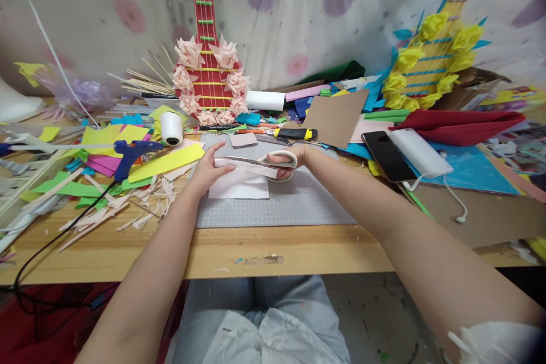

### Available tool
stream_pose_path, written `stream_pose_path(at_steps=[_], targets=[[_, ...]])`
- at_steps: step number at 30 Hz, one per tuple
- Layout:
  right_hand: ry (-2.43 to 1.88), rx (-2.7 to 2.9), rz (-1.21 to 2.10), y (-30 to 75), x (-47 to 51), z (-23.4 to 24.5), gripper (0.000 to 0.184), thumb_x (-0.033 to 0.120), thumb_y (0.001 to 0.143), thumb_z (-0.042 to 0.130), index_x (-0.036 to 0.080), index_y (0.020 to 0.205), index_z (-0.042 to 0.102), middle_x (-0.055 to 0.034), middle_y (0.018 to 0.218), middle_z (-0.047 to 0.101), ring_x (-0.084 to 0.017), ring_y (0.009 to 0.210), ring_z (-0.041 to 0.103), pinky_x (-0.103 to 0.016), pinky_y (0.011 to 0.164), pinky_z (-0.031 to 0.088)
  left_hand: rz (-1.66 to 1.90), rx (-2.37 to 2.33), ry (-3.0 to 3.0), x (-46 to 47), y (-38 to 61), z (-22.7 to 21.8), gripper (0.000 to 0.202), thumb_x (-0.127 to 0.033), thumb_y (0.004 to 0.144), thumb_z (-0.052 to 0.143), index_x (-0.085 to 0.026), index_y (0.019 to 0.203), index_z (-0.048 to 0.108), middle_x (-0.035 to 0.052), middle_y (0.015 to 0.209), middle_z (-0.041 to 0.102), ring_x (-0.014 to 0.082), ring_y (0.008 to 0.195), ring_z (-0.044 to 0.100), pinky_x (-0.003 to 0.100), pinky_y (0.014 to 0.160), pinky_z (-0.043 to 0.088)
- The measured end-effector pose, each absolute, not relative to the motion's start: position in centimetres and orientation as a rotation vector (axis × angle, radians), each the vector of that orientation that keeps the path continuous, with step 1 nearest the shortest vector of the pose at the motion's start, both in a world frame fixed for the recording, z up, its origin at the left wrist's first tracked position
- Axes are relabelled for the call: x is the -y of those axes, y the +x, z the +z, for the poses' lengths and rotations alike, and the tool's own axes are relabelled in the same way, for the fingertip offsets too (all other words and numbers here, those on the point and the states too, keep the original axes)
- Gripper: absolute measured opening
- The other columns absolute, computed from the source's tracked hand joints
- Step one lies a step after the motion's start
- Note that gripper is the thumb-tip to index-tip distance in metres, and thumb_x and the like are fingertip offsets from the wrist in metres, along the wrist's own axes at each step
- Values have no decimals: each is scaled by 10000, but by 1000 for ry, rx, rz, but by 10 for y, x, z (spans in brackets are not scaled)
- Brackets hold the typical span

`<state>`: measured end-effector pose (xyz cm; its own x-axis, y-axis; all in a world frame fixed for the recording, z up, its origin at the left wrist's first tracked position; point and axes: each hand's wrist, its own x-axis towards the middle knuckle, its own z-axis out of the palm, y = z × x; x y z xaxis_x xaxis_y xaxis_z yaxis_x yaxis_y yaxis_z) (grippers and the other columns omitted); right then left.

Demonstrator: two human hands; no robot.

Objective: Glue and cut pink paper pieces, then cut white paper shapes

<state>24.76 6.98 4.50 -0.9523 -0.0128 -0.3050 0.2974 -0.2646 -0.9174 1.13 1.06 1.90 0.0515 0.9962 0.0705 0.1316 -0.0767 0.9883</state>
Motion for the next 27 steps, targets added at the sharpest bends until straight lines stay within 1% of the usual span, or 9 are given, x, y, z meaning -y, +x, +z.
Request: stream_pose_path(at_steps=[3, 6, 10, 13, 16, 20, 23, 27], targets=[[362, -1755, -2356, 248, -69, 46, 492, 642, 730, 508, 164, 699, 397, 80, 513, 279, -30, 441, 268, -146, 370, 222, 1162, -1263, 1374, -12, 11, 18, 825, -249, 523, 768, -178, 1274, 436, -13, 736, 551, 101, 574, 506, 228, 558, 436], [412, -1756, -2366, 250, -70, 45, 468, 612, 733, 535, 168, 715, 389, 85, 517, 262, -23, 436, 247, -141, 368, 205, 1181, -1303, 1399, -12, 11, 18, 814, -239, 519, 770, -174, 1266, 453, -16, 716, 531, 106, 588, 501, 222, 550, 428], [424, -1746, -2313, 253, -73, 43, 467, 622, 744, 505, 176, 709, 373, 83, 519, 267, -24, 429, 253, -140, 361, 195, 1186, -1338, 1419, -11, 13, 19, 809, -244, 528, 767, -171, 1269, 453, -22, 691, 515, 109, 590, 492, 223, 544, 424], [445, -1753, -2305, 254, -74, 41, 471, 618, 734, 524, 176, 703, 367, 87, 519, 272, -18, 425, 244, -130, 363, 192, 1165, -1322, 1385, -10, 13, 20, 836, -244, 530, 766, -167, 1290, 429, -29, 673, 505, 103, 563, 479, 221, 528, 417], [473, -1786, -2319, 254, -73, 40, 472, 609, 727, 542, 174, 693, 364, 90, 519, 271, -19, 430, 247, -127, 372, 209, 1156, -1307, 1353, -10, 13, 20, 863, -236, 519, 770, -165, 1302, 413, -34, 658, 499, 99, 539, 473, 218, 511, 408], [440, -1795, -2261, 254, -73, 43, 530, 682, 717, 468, 163, 650, 382, 64, 527, 321, -33, 444, 296, -150, 378, 254, 1156, -1279, 1360, -12, 13, 17, 887, -235, 516, 773, -161, 1315, 395, -21, 690, 538, 103, 556, 495, 220, 530, 418], [428, -1774, -2203, 254, -73, 45, 556, 709, 717, 423, 161, 632, 391, 42, 533, 364, -46, 450, 339, -169, 385, 282, 1141, -1260, 1361, -13, 13, 15, 939, -236, 517, 775, -154, 1349, 348, -4, 724, 568, 109, 572, 517, 220, 534, 426], [397, -1778, -2211, 253, -75, 44, 556, 709, 713, 443, 160, 630, 408, 38, 529, 389, -51, 453, 353, -183, 398, 309, 1145, -1272, 1366, -14, 13, 14, 1014, -218, 497, 785, -152, 1381, 292, 7, 754, 593, 131, 628, 567, 228, 573, 456]])
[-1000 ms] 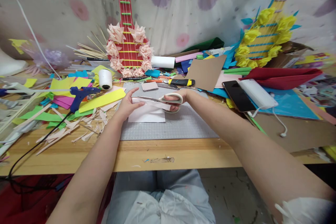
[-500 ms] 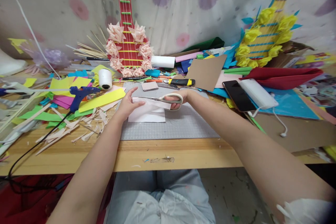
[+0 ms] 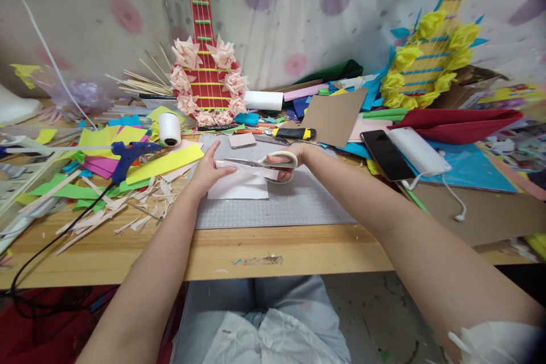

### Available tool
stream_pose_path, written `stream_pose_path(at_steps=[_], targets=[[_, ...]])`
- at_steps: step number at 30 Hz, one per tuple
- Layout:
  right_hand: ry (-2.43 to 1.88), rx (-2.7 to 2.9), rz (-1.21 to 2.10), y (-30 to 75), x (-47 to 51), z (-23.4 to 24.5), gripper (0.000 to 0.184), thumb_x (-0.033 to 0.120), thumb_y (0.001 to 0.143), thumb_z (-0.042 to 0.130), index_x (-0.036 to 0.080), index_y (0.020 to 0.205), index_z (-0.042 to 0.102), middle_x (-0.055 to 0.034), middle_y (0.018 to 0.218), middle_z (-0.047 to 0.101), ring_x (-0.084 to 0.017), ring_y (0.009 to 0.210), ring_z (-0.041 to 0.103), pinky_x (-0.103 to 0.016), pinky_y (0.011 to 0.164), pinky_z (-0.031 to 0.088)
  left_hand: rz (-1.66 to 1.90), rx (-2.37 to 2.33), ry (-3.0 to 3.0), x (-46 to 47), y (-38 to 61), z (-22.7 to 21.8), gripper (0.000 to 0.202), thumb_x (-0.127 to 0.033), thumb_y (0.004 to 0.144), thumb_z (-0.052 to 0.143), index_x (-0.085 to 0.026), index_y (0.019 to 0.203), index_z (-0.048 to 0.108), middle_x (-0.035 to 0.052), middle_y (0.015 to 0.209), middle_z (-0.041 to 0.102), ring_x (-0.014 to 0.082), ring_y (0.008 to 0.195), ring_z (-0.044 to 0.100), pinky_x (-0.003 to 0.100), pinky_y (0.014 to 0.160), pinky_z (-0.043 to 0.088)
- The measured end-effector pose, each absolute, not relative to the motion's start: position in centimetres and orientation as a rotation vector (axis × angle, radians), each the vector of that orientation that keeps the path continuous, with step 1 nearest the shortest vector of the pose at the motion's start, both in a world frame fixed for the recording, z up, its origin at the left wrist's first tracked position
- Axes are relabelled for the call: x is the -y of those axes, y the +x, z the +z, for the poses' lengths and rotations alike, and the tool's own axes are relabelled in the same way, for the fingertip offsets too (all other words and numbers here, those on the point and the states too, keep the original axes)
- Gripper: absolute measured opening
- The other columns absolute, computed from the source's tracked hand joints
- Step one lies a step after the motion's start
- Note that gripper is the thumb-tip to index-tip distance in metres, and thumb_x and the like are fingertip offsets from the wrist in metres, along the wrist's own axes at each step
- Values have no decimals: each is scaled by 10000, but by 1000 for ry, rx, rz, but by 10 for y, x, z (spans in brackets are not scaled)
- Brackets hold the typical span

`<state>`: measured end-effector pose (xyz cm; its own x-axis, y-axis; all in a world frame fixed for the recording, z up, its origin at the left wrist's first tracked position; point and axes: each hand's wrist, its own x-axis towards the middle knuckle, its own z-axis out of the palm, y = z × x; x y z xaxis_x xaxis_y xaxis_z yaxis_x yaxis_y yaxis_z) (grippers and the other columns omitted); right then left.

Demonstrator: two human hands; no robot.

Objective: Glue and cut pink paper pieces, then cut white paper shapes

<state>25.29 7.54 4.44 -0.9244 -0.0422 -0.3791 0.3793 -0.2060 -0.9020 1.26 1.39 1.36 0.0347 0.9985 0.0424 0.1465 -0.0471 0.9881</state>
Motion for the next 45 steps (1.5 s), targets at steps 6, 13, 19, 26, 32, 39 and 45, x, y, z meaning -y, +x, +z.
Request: stream_pose_path(at_steps=[6, 13, 19, 26, 32, 39, 45], targets=[[393, -1860, -2175, 247, -79, 40, 565, 713, 718, 430, 158, 609, 419, 49, 486, 380, -59, 434, 373, -195, 404, 338, 1132, -1316, 1323, -9, 19, 23, 1122, -166, 493, 790, -121, 1421, 162, 30, 810, 644, 138, 690, 594, 237, 639, 487], [516, -2023, -2143, 241, -79, 37, 571, 704, 745, 392, 156, 591, 437, 41, 446, 396, -60, 411, 373, -184, 376, 332, 1172, -1313, 1215, -6, 27, 28, 1142, -87, 539, 764, -141, 1435, 58, 129, 1109, 616, 175, 907, 604, 252, 735, 501], [656, -2104, -2105, 242, -82, 30, 544, 680, 732, 457, 153, 598, 433, 40, 456, 416, -51, 401, 376, -168, 350, 309, 1179, -1333, 1254, -8, 27, 26, 1128, -116, 537, 776, -156, 1434, 93, 138, 1181, 576, 207, 1019, 575, 262, 772, 502], [767, -2024, -2213, 242, -82, 27, 468, 614, 697, 578, 167, 700, 438, 69, 497, 400, -38, 411, 366, -152, 353, 329, 1177, -1306, 1206, -8, 28, 26, 1141, -83, 536, 766, -125, 1432, 61, 141, 1175, 583, 179, 983, 589, 259, 801, 493], [581, -2007, -2332, 244, -78, 36, 438, 572, 747, 556, 161, 688, 416, 80, 507, 342, -18, 404, 290, -127, 343, 254, 1167, -1300, 1214, -10, 24, 20, 1150, -138, 531, 783, -162, 1436, 74, 134, 1136, 604, 184, 920, 606, 260, 737, 509], [967, -2397, -2353, 278, -65, 47, 465, 610, 735, 536, 155, 727, 441, 62, 531, 405, -37, 419, 360, -169, 378, 283, 1303, -1341, 1257, -19, 13, 13, 1067, -183, 524, 792, -159, 1414, 204, 103, 1032, 618, 183, 884, 600, 249, 699, 501], [2070, -2694, -1644, 287, -48, 35, 339, 376, 625, 719, 180, 763, 480, -6, 743, 592, -88, 577, 519, -217, 512, 408, 1341, -1451, 1303, -27, 9, 10, 1063, -201, 527, 786, -148, 1415, 205, 74, 931, 624, 161, 792, 599, 231, 652, 489]])
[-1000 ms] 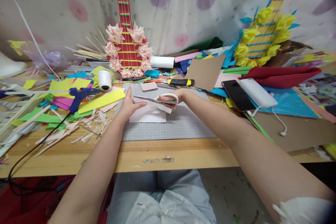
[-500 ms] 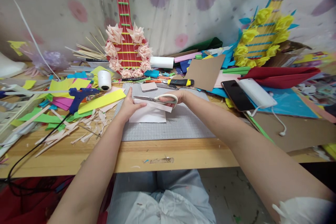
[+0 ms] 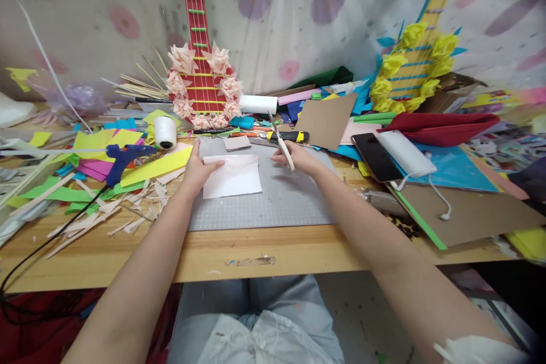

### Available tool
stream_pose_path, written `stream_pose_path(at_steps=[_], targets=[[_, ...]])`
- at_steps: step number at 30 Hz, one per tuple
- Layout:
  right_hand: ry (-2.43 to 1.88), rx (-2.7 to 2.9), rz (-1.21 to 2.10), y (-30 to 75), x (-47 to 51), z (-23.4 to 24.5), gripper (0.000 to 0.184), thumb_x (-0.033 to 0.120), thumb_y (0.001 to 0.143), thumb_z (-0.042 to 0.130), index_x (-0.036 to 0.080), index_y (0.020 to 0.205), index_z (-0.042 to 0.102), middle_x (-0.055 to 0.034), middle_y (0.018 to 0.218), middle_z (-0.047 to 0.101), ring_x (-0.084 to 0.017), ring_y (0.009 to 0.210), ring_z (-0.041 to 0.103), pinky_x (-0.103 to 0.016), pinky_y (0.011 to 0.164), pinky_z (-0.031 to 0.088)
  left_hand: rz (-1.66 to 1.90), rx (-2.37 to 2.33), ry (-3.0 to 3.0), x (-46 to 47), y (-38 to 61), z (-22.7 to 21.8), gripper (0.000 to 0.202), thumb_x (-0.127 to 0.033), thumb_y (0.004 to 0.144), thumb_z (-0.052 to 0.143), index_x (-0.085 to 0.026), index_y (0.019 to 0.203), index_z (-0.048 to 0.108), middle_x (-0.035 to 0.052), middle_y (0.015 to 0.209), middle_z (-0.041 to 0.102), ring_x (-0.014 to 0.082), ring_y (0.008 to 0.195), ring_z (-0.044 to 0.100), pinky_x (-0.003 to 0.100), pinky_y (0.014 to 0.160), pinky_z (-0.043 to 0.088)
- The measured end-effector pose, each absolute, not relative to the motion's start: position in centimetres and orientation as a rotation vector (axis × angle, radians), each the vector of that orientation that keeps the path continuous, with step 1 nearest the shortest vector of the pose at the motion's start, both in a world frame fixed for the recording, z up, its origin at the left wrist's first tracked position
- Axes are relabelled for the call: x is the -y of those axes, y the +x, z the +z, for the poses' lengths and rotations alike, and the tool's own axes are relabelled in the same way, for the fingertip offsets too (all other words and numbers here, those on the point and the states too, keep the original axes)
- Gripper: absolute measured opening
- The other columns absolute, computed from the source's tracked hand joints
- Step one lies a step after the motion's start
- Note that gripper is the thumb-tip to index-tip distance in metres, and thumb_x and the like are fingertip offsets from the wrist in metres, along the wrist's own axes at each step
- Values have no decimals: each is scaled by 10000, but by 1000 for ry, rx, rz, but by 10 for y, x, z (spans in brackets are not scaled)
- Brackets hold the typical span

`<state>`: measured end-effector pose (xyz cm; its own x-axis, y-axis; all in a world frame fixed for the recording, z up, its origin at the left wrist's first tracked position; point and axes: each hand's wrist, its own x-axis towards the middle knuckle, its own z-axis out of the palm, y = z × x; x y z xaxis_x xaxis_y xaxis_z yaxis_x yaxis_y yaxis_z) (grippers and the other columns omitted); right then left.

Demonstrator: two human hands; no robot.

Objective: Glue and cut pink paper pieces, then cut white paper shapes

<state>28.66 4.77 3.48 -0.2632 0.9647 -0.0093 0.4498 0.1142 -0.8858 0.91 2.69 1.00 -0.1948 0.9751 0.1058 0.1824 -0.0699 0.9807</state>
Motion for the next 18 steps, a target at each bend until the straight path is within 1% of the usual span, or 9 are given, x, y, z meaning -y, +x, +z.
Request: stream_pose_path(at_steps=[3, 5, 8, 12, 16, 18], targets=[[-1381, 1719, 963, 275, -47, 26, 325, 337, 621, 708, 193, 805, 482, -19, 890, 630, -112, 688, 556, -251, 620, 440, 1308, -1527, 1344, -26, 11, 11, 1058, -235, 526, 789, -137, 1411, 219, 67, 895, 626, 169, 775, 599, 245, 654, 490], [-1353, 1716, 908, 264, -49, 22, 321, 334, 624, 695, 199, 825, 484, -15, 935, 632, -121, 730, 559, -270, 669, 442, 1303, -1562, 1362, -24, 12, 13, 1034, -241, 523, 791, -142, 1400, 252, 83, 955, 623, 180, 815, 602, 255, 682, 493], [-1318, 1790, 852, 247, -51, 21, 314, 322, 632, 675, 205, 864, 499, -6, 954, 634, -135, 774, 560, -294, 724, 435, 1322, -1565, 1393, -22, 13, 15, 991, -235, 526, 789, -155, 1381, 294, 113, 1093, 593, 199, 927, 592, 263, 753, 488], [-1363, 1937, 766, 225, -49, 28, 327, 312, 636, 661, 211, 913, 519, -3, 970, 630, -161, 812, 561, -301, 734, 423, 1337, -1526, 1435, -22, 13, 16, 959, -224, 543, 781, -163, 1372, 306, 137, 1211, 542, 219, 1030, 566, 282, 836, 470], [-1422, 2061, 674, 211, -47, 36, 355, 336, 658, 634, 213, 967, 508, -15, 966, 628, -189, 837, 569, -298, 718, 419, 1340, -1494, 1470, -25, 11, 16, 949, -204, 544, 776, -155, 1368, 308, 146, 1264, 507, 231, 1084, 544, 301, 891, 453], [-1435, 2120, 613, 208, -48, 38, 368, 354, 674, 611, 217, 998, 502, -21, 974, 624, -205, 851, 569, -300, 711, 419, 1341, -1471, 1479, -26, 11, 16, 950, -200, 544, 772, -152, 1369, 303, 147, 1267, 506, 230, 1082, 548, 310, 903, 450]])
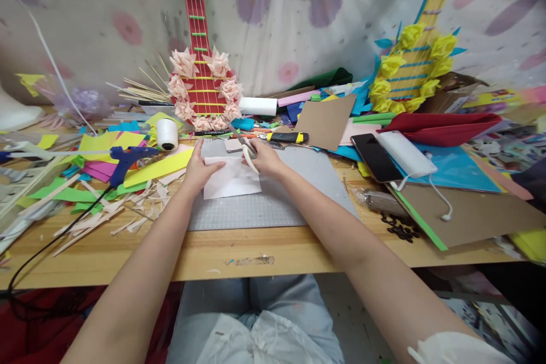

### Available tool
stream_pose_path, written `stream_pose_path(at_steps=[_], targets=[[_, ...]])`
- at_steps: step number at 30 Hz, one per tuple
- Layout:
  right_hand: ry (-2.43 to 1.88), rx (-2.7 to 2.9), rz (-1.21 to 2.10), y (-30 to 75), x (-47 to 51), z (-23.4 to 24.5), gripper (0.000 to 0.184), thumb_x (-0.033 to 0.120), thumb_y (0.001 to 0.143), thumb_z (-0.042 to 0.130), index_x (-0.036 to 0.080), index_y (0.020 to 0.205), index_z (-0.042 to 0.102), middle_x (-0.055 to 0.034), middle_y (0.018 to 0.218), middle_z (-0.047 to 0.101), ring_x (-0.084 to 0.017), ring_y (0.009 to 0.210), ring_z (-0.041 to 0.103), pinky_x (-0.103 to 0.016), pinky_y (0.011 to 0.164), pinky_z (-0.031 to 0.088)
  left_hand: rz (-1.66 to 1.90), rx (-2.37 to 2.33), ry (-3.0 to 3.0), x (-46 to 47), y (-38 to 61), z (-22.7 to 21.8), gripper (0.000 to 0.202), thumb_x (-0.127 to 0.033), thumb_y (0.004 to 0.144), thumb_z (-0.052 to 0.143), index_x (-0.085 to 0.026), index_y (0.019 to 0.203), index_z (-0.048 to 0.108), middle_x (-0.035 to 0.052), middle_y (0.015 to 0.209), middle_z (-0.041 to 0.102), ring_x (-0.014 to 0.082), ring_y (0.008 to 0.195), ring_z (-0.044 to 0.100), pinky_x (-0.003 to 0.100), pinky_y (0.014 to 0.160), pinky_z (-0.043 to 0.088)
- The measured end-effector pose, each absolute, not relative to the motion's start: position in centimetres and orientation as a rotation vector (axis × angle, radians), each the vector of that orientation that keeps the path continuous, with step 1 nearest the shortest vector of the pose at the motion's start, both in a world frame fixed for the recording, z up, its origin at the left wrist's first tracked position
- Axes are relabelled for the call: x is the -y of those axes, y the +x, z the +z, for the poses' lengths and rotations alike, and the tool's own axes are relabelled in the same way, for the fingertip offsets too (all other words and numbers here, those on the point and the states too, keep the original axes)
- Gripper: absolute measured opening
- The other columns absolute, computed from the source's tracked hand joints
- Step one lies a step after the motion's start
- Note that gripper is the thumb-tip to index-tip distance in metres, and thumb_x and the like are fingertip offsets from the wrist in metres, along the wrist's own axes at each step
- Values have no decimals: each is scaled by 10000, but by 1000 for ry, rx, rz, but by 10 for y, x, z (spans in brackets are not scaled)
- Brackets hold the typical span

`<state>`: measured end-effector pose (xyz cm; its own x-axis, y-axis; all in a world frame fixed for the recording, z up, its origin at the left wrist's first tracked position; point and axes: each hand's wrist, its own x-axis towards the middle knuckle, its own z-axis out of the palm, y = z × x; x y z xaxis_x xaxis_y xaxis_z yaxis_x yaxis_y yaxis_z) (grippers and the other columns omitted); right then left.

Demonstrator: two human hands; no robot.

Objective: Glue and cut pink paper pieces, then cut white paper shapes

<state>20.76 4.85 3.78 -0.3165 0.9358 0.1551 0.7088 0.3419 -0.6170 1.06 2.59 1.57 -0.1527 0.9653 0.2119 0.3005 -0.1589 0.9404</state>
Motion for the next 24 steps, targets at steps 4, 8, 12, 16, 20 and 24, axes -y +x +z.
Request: stream_pose_path(at_steps=[4, 8, 12, 16, 20, 24], targets=[[-1476, 2206, 532, 205, -51, 42, 390, 371, 676, 605, 221, 1020, 499, -33, 998, 616, -226, 878, 565, -304, 707, 418, 1323, -1471, 1493, -27, 10, 14, 960, -205, 540, 772, -151, 1371, 296, 147, 1237, 528, 242, 1077, 553, 342, 907, 452], [-1501, 2199, 565, 210, -52, 47, 402, 375, 654, 645, 213, 992, 500, -40, 993, 623, -225, 862, 570, -309, 708, 419, 1359, -1545, 1579, -26, 10, 18, 894, -199, 527, 780, -178, 1327, 380, 125, 1258, 514, 250, 1129, 512, 351, 955, 413], [-1422, 2166, 697, 220, -55, 49, 443, 355, 596, 716, 200, 953, 504, -45, 1023, 621, -200, 882, 565, -295, 728, 422, 1288, -1570, 1656, -26, 7, 28, 854, -226, 531, 778, -194, 1302, 413, 110, 1270, 502, 248, 1124, 506, 359, 956, 403], [-1285, 2192, 853, 227, -62, 51, 386, 332, 572, 732, 181, 851, 512, -24, 943, 634, -170, 827, 568, -273, 695, 424, 1159, -1521, 1713, -28, 2, 41, 838, -278, 532, 774, -194, 1292, 430, 90, 1128, 571, 243, 1023, 548, 371, 879, 440], [-1242, 2247, 912, 231, -65, 56, 316, 301, 572, 721, 164, 774, 520, 1, 810, 622, -138, 720, 557, -247, 630, 411, 1025, -1508, 1649, -29, 1, 55, 881, -290, 539, 768, -176, 1326, 391, 23, 770, 574, 192, 728, 577, 330, 681, 474], [-1267, 2239, 1023, 234, -63, 59, 249, 269, 588, 705, 166, 709, 514, 25, 668, 581, -104, 583, 535, -218, 531, 397, 972, -1602, 1642, -31, 2, 63, 863, -278, 527, 774, -168, 1308, 425, -30, 629, 463, 142, 598, 511, 273, 590, 436]])
